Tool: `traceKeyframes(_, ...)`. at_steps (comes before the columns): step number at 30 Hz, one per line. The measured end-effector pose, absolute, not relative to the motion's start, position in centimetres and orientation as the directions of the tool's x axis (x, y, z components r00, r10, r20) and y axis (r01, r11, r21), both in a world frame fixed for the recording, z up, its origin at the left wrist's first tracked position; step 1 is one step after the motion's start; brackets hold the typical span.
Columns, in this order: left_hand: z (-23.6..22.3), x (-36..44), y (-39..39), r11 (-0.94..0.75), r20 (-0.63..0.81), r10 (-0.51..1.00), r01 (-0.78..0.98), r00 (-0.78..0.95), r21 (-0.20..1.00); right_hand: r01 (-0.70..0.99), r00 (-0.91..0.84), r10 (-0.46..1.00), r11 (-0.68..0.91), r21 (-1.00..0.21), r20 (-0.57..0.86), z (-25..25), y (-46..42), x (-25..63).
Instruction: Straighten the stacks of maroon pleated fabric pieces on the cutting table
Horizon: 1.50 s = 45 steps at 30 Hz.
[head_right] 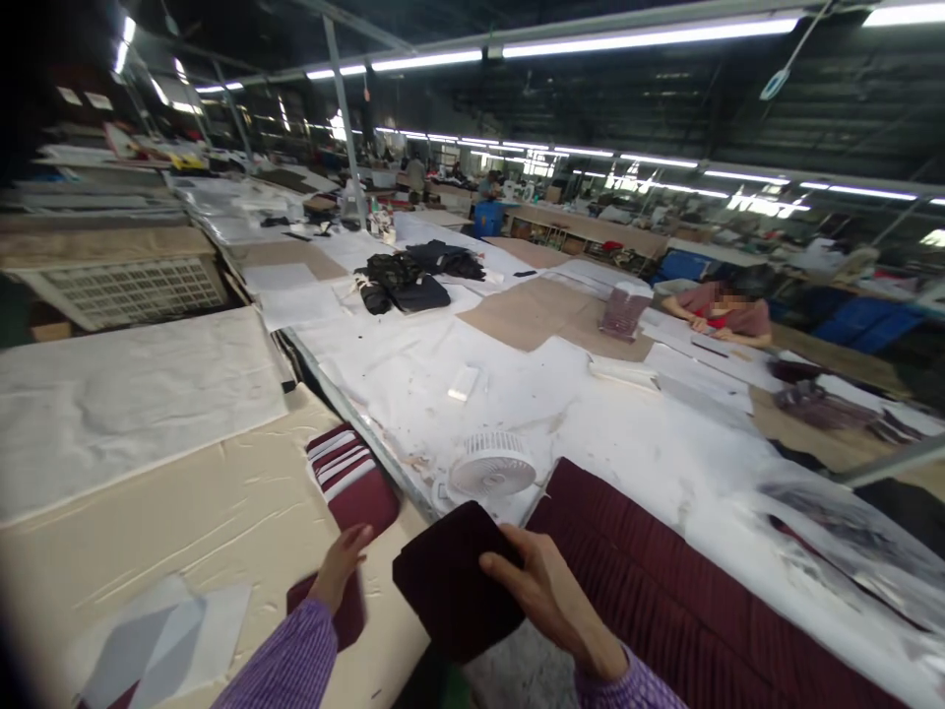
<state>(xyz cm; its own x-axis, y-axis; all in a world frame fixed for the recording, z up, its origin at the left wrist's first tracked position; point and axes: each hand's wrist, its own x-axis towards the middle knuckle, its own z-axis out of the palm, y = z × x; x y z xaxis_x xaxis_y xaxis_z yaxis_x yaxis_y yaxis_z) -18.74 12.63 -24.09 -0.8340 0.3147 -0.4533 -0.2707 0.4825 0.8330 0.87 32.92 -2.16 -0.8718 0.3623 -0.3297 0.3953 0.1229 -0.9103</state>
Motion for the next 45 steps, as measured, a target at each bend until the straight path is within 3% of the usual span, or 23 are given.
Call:
traceKeyframes(3,-20.3,-13.9,10.9,0.137,-0.387,0.552,-0.377,-0.739,0.916,0.322,-0.935,0.204,0.150,-0.935,-0.289,-0.5,31.8,-0.7)
traceKeyframes(6,-15.3,-8.9,10.1,-0.170,-0.252,0.623,-0.442,-0.741,0.881,0.231,-0.972,0.052,0.344,-0.910,-0.227,1.3,30.2,-2.2)
traceKeyframes(7,-13.6,-7.4,10.1,-0.364,-0.240,0.631,-0.555,-0.737,0.748,0.189,-0.979,0.018,0.441,-0.877,-0.202,1.9,29.6,-2.6)
traceKeyframes(11,-8.0,-3.0,10.1,-0.575,-0.244,0.535,-0.560,-0.809,0.596,-0.013,-0.994,-0.080,0.744,-0.668,-0.069,4.3,27.0,-3.2)
traceKeyframes(13,-6.6,-1.4,9.6,-0.678,-0.269,0.482,-0.549,-0.834,0.489,-0.069,-0.992,-0.123,0.726,-0.684,-0.031,5.1,26.0,-2.5)
traceKeyframes(15,-6.1,0.1,9.0,-0.758,-0.254,0.455,-0.521,-0.854,0.393,-0.074,-0.986,-0.163,0.584,-0.808,-0.027,5.6,25.2,-1.2)
traceKeyframes(18,-6.2,2.3,8.1,-0.811,-0.171,0.442,-0.474,-0.881,0.343,-0.045,-0.983,-0.183,0.386,-0.922,-0.028,6.1,24.5,1.8)
traceKeyframes(21,-6.2,4.5,8.0,-0.837,-0.053,0.451,-0.443,-0.891,0.321,-0.074,-0.986,-0.165,0.405,-0.911,0.007,6.7,23.6,4.9)
traceKeyframes(25,-5.7,6.9,8.6,-0.861,0.097,0.468,-0.429,-0.878,0.274,-0.237,-0.971,-0.159,0.531,-0.814,0.179,7.4,22.4,8.2)
traceKeyframes(31,-5.3,9.2,9.4,-0.879,0.200,0.465,-0.423,-0.862,0.221,-0.451,-0.883,-0.218,0.636,-0.626,0.415,7.4,21.6,11.1)
traceKeyframes(40,-5.7,10.5,9.4,-0.900,0.170,0.416,-0.377,-0.893,0.219,-0.469,-0.873,-0.226,0.633,-0.616,0.432,7.2,21.7,12.1)
traceKeyframes(42,-5.8,10.8,9.2,-0.906,0.161,0.395,-0.354,-0.905,0.233,-0.507,-0.847,-0.229,0.622,-0.596,0.480,6.9,21.7,12.2)
traceKeyframes(45,-5.5,11.5,9.2,-0.911,0.152,0.376,-0.335,-0.914,0.240,-0.619,-0.738,-0.257,0.626,-0.474,0.623,6.5,21.7,12.3)
